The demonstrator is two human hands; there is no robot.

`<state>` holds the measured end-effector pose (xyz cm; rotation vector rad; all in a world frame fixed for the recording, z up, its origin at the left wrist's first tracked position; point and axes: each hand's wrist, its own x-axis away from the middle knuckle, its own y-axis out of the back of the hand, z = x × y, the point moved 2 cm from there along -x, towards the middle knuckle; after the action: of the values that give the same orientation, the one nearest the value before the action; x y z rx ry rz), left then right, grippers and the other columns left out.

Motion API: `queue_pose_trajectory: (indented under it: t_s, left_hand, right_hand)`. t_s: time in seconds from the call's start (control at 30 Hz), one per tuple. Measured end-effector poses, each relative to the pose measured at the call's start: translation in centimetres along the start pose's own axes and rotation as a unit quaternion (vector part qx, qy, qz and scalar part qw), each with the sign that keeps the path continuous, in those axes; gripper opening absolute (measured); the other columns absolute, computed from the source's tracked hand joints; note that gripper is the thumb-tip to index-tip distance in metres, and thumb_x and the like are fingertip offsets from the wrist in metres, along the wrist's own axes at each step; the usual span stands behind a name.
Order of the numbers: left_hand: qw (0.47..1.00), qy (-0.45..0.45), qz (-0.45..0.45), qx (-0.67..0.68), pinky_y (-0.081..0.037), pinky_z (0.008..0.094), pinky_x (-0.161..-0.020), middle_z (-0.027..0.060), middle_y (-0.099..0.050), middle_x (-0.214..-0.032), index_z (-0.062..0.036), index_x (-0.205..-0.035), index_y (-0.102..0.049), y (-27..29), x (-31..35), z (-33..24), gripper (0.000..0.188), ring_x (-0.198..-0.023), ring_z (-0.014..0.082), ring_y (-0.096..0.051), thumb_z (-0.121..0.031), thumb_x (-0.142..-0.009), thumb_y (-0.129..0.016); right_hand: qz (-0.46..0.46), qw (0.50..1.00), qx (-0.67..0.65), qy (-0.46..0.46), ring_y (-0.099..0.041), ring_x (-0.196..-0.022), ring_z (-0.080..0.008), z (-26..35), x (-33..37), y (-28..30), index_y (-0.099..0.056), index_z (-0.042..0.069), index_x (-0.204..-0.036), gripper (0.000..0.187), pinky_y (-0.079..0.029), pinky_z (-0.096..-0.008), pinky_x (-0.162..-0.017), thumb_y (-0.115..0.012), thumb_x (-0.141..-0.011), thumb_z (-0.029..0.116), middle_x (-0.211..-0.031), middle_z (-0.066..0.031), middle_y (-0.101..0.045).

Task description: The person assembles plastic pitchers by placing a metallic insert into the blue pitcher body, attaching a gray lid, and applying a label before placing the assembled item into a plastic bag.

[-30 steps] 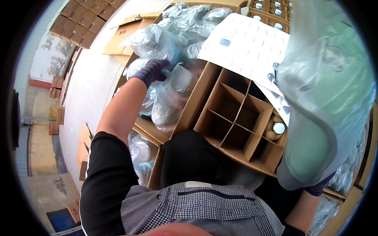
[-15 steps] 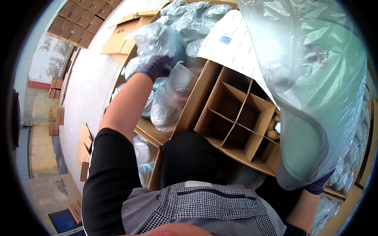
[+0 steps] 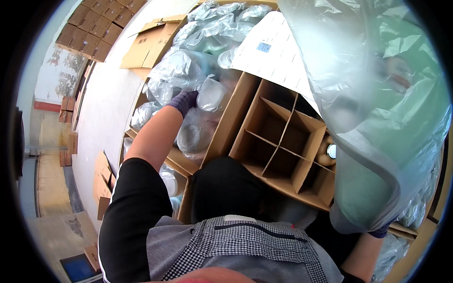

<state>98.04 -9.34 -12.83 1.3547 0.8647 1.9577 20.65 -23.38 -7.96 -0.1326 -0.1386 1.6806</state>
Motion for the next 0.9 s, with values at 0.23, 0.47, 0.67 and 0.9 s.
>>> queue_pose_trajectory:
  t_s: [0.23, 0.47, 0.67, 0.9]
  left_hand:
    - [0.897, 0.173, 0.053, 0.404, -0.049, 0.0464, -0.092, 0.0135, -0.063, -0.117, -0.011, -0.124, -0.062, 2.3, -3.0, 0.2, 0.044, -0.105, 0.0312, -0.062, -0.039, -0.09, -0.066]
    - [0.727, 0.163, 0.089, 0.661, -0.056, 0.0526, -0.076, 0.011, -0.069, -0.092, -0.0053, -0.114, -0.066, 7.9, 2.1, 3.6, 0.041, -0.083, 0.0318, -0.069, -0.04, -0.092, -0.065]
    - [0.527, -0.461, -0.314, 0.642, -0.034, 0.0418, -0.116, 0.0206, -0.037, -0.155, -0.0094, -0.159, -0.018, 27.2, 23.9, -10.0, 0.109, -0.144, 0.032, -0.036, -0.041, -0.077, -0.083]
    - [0.602, -0.438, -0.317, 0.587, -0.054, 0.0345, -0.087, 0.0118, -0.072, -0.102, -0.0012, -0.109, -0.068, 26.5, 32.5, -22.6, 0.056, -0.094, 0.0229, -0.068, -0.034, -0.068, -0.088]
  right_hand:
    - [-0.005, 0.995, 0.094, 0.013, -0.05, -0.132, -0.0262, 1.0, 0.7, -2.3, -0.036, 0.003, -0.15, 0.056, -0.044, -0.0389, -0.11, -0.045, -0.105, 0.034, -0.146, -0.0149, -0.05]
    - [0.083, 0.973, 0.194, 0.093, -0.049, -0.133, -0.0261, 5.8, 1.1, -12.0, -0.034, 0.004, -0.152, 0.061, -0.044, -0.0388, -0.11, -0.046, -0.104, 0.039, -0.147, -0.0153, -0.049]
    - [0.22, 0.922, 0.22, 0.229, -0.049, -0.133, -0.026, 13.0, 4.5, -24.4, -0.031, 0.005, -0.153, 0.066, -0.044, -0.0387, -0.11, -0.047, -0.103, 0.044, -0.147, -0.0156, -0.048]
    - [0.271, 0.886, 0.249, 0.281, -0.048, -0.134, -0.0259, 16.3, 8.2, -28.3, -0.029, 0.006, -0.155, 0.072, -0.044, -0.0386, -0.11, -0.048, -0.101, 0.05, -0.148, -0.0161, -0.047]
